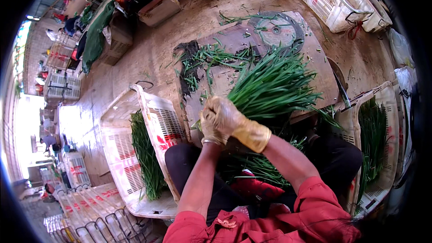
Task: The person gathers green onions from a basket, trims the ends with a knife, and ties them into bundles using rubber bands. The finished bundles are placed into a white plastic basket.
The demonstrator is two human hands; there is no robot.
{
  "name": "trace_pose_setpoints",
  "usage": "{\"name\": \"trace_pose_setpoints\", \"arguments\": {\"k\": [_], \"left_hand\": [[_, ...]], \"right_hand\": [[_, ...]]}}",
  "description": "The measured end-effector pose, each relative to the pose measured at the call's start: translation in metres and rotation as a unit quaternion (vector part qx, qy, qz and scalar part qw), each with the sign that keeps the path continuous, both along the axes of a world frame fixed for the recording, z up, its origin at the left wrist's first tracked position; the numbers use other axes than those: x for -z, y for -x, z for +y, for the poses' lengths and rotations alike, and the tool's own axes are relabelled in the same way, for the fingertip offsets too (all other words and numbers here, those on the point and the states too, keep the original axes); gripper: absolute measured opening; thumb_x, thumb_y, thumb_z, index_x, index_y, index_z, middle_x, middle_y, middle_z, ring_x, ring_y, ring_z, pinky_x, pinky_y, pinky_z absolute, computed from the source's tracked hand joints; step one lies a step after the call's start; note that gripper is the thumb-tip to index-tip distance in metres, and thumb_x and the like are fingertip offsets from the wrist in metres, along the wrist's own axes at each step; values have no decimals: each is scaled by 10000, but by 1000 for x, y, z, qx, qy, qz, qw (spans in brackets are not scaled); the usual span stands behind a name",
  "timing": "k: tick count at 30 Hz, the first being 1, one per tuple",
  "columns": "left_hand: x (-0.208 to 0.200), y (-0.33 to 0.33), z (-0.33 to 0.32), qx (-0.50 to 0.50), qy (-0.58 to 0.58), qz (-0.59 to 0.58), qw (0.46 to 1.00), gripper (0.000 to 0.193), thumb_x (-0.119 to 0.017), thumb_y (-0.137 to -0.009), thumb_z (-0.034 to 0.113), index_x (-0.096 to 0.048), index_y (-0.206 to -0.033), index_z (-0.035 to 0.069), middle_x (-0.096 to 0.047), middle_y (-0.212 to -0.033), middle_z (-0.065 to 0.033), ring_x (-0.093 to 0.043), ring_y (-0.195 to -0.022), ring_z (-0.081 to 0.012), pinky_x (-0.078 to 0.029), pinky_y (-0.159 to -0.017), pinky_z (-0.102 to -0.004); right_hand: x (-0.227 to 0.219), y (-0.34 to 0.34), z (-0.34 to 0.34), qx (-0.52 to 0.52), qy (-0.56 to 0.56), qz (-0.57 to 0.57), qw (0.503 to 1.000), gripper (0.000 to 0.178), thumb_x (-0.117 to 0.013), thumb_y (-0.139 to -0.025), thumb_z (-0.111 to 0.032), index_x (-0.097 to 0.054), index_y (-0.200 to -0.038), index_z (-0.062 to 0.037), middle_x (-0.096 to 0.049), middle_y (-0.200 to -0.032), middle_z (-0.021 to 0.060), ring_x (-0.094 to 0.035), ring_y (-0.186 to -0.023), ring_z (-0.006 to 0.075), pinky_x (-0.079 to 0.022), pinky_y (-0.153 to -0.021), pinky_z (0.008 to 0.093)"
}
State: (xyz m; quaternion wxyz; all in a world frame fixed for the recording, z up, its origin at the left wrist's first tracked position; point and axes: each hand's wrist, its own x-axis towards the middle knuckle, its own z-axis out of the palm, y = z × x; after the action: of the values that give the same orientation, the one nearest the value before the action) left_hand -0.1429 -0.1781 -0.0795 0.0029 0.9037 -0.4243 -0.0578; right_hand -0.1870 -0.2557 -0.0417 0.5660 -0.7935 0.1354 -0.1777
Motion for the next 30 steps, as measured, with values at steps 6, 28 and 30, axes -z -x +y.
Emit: {"name": "trace_pose_setpoints", "arguments": {"k": [6,28,30], "left_hand": [[-14,-40,-6,-5,-83,65,994,622,-820,-557,433,-622,-1016,63,-649,-1032,-163,-636,-996,-301,-483,-828,-454],[-42,-19,20,64,80,453,886,777,-759,-646,578,-634,-1106,-35,-668,-985,-191,-635,-922,-306,-474,-863,-391],[-28,-4,40,11,232,548,804,787,-801,-667,449,-534,-1232,-30,-575,-1164,-171,-567,-1038,-305,-448,-901,-421]], "right_hand": [[22,85,76,48,-49,-29,997,130,-619,-751,-99,-529,-799,-19,-547,-828,178,-567,-764,412,-458,-672,488],[59,113,76,87,-648,-90,751,983,-855,-692,-410,-294,-1411,-43,-462,-1323,75,-441,-1243,200,-366,-1049,357],[36,106,77,109,-599,-132,782,1003,-897,-659,-269,-271,-1412,-50,-463,-1327,80,-464,-1229,197,-386,-1048,359]]}}
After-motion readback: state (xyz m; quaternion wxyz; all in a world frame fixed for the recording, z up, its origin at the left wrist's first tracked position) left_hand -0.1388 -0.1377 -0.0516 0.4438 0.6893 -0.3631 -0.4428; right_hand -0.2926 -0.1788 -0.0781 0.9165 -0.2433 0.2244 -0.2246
